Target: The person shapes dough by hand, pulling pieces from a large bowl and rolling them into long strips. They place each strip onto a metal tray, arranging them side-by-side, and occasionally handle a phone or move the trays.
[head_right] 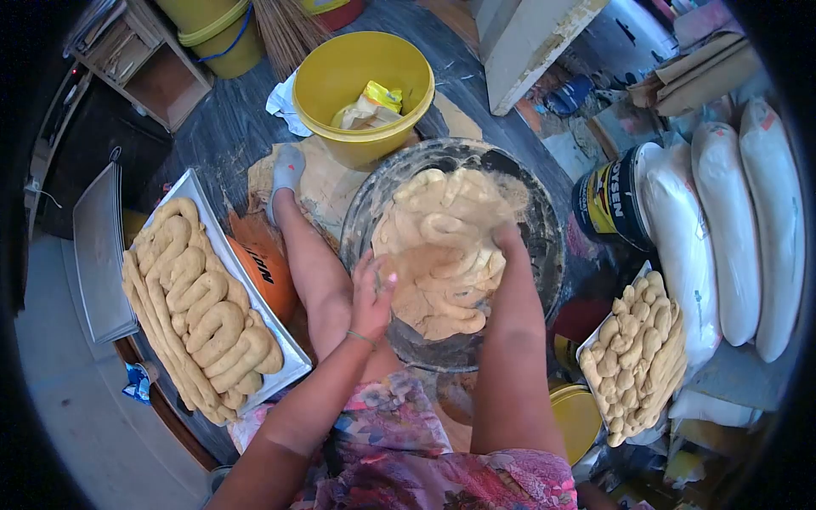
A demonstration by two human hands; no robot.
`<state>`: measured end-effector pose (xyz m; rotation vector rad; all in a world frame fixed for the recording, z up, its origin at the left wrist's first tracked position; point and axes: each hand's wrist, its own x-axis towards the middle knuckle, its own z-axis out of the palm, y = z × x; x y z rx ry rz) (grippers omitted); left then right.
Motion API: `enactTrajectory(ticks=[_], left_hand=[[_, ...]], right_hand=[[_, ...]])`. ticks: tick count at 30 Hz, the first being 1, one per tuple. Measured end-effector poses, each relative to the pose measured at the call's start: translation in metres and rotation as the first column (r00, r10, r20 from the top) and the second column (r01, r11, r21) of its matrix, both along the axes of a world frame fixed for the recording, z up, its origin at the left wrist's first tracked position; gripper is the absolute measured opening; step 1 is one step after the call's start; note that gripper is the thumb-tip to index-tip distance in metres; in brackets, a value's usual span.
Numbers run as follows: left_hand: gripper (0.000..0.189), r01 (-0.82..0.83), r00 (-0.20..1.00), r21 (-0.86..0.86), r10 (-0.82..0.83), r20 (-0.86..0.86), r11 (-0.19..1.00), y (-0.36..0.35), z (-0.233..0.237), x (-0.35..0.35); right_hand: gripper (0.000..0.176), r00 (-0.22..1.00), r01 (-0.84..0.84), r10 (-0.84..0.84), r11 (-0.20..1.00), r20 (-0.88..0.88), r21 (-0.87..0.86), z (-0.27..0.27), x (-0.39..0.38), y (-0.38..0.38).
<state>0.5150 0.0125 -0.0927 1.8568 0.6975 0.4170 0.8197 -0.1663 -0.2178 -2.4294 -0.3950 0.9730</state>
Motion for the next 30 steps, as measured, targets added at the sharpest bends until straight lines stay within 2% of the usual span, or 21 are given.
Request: enactTrajectory(ticks=[2, 3, 4, 5, 7, 9, 11, 13, 15, 17, 18, 20, 21, 22, 23, 25, 26, 27, 28, 29, 30], left_hand=[[0.041, -0.006, 1.000, -0.016, 0.005, -0.012, 1.000, 0.000, 0.001, 0.001], [0.041, -0.009, 1.000, -0.029, 0.009, -0.009, 1.000, -0.001, 0.000, 0.001], [0.041, -0.008, 1.000, -0.039, 0.008, -0.003, 0.999, -0.002, 0.000, 0.003], [0.041, -0.010, 1.000, -0.042, 0.010, 0.001, 0.999, -0.002, -0.001, 0.004], [0.041, -0.013, 1.000, -0.048, 0.013, -0.005, 0.999, -0.003, -0.004, 0.002], [0.040, -0.012, 1.000, 0.004, 0.012, 0.021, 1.000, -0.003, -0.006, 0.001], [0.039, -0.021, 0.999, 0.016, 0.020, 0.042, 1.000, -0.005, -0.008, 0.002], [0.038, -0.044, 0.998, -0.012, 0.045, 0.052, 0.999, -0.006, -0.008, 0.003], [0.036, -0.043, 0.998, 0.030, 0.042, 0.053, 0.999, -0.005, -0.004, 0.003], [0.035, -0.036, 0.997, 0.020, 0.035, 0.063, 0.999, -0.004, -0.004, 0.003], [0.035, -0.028, 0.997, -0.010, 0.029, 0.070, 1.000, -0.003, -0.009, 0.002], [0.036, -0.012, 0.998, -0.072, 0.017, 0.063, 0.997, -0.003, -0.010, -0.001], [0.037, -0.008, 0.999, -0.104, 0.013, 0.052, 0.995, -0.003, -0.008, -0.003], [0.037, -0.006, 0.999, -0.134, 0.011, 0.043, 0.991, -0.003, -0.006, -0.003], [0.038, -0.005, 0.998, -0.164, 0.015, 0.057, 0.987, -0.004, -0.007, -0.006], [0.039, -0.010, 0.995, -0.217, 0.031, 0.092, 0.976, -0.005, -0.015, -0.007], [0.039, -0.005, 0.995, -0.230, 0.028, 0.098, 0.973, -0.004, -0.018, -0.008], [0.040, 0.000, 0.995, -0.245, 0.025, 0.101, 0.970, -0.004, -0.021, -0.009], [0.040, 0.007, 0.994, -0.261, 0.021, 0.105, 0.965, -0.005, -0.021, -0.009], [0.041, 0.010, 0.995, -0.270, 0.018, 0.101, 0.963, -0.006, -0.021, -0.010], [0.041, 0.012, 0.995, -0.277, 0.016, 0.096, 0.961, -0.006, -0.019, -0.011]], right_hand=[[0.032, 0.986, -0.154, 0.152, 0.988, -0.064, -0.022, -0.062, 0.007, -0.033], [0.036, 0.968, 0.220, -0.179, 0.942, -0.175, 0.252, -0.089, -0.004, -0.053], [0.040, 0.822, 0.567, -0.440, 0.691, -0.361, 0.449, -0.101, -0.012, -0.065], [0.043, 0.850, 0.506, -0.523, 0.779, -0.061, 0.370, -0.093, -0.020, -0.062], [0.050, 0.718, 0.463, -0.456, 0.877, 0.526, 0.128, -0.080, -0.054, -0.039], [0.052, 0.730, 0.343, -0.276, 0.939, 0.625, 0.015, -0.109, -0.083, -0.014], [0.050, 0.648, 0.233, -0.268, 0.961, 0.713, 0.149, -0.161, -0.117, 0.003], [0.041, 0.756, 0.249, -0.241, 0.966, 0.608, 0.074, -0.081, -0.165, 0.043], [0.035, 0.829, 0.137, -0.088, 0.989, 0.552, -0.048, -0.083, -0.190, 0.046], [0.036, 0.722, -0.200, 0.248, 0.968, 0.645, -0.149, -0.079, -0.218, 0.044], [0.034, 0.767, -0.308, 0.362, 0.932, 0.530, -0.191, -0.076, -0.230, 0.050], [0.033, 0.855, -0.430, 0.450, 0.893, 0.258, -0.133, -0.092, -0.259, 0.049], [0.033, 0.895, -0.431, 0.434, 0.901, 0.106, -0.047, -0.126, -0.277, 0.040], [0.033, 0.906, -0.419, 0.421, 0.907, -0.047, 0.039, -0.122, -0.283, 0.043], [0.034, 0.919, -0.373, 0.379, 0.925, -0.110, 0.072, -0.117, -0.280, 0.035], [0.037, 0.924, -0.282, 0.306, 0.950, -0.228, 0.132, -0.037, -0.242, 0.024], [0.042, 0.899, -0.086, 0.148, 0.983, -0.413, 0.165, -0.061, -0.224, 0.013], [0.047, 0.809, 0.116, -0.002, 0.981, -0.588, 0.155, -0.086, -0.211, 0.008], [0.047, 0.942, 0.226, -0.189, 0.968, -0.277, 0.108, -0.078, -0.205, 0.014], [0.048, 0.934, 0.342, -0.350, 0.934, 0.072, 0.101, -0.070, -0.198, 0.021], [0.052, 0.869, 0.460, -0.482, 0.870, 0.110, 0.176, -0.072, -0.189, 0.026]])
